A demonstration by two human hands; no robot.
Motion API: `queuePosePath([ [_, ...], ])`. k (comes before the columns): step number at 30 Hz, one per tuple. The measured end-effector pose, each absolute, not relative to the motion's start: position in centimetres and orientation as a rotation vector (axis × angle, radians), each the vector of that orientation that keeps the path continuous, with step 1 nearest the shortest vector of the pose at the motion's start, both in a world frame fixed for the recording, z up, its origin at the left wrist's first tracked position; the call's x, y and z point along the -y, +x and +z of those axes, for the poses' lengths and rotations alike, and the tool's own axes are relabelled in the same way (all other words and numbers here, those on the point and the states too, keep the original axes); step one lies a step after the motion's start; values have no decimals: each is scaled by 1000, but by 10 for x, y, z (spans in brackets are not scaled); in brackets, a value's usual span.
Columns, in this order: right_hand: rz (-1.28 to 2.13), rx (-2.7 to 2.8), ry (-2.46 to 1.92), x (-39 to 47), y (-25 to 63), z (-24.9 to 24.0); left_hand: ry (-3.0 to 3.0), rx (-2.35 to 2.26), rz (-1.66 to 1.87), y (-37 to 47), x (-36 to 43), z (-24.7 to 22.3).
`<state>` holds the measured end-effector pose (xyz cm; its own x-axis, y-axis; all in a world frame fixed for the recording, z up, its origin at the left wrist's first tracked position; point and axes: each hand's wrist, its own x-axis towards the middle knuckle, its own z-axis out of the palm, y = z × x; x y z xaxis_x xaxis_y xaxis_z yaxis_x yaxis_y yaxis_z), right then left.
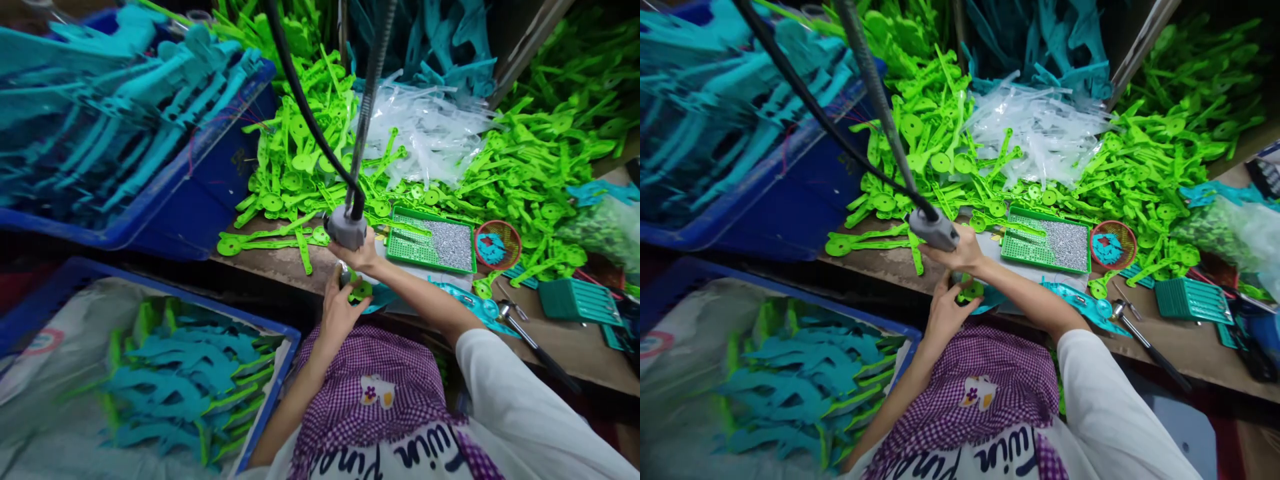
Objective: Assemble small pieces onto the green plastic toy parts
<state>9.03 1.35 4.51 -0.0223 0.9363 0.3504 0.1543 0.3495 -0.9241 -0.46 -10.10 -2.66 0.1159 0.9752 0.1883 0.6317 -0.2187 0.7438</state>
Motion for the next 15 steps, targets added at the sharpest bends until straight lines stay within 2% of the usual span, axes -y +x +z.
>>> queuePosePath([
  [5,716,1063,-1063,-10,135,69,2031,-1387,799,-25,85,-12],
  [8,583,1023,-1068,-3,176,77,2182,-1159,646,-30,56,4],
  [12,479,983,-1142,0,213,67,2265,-805,229,-19,16,17],
  [15,408,971,-1183,-8,226,55,2265,-798,90,-12,1,16],
])
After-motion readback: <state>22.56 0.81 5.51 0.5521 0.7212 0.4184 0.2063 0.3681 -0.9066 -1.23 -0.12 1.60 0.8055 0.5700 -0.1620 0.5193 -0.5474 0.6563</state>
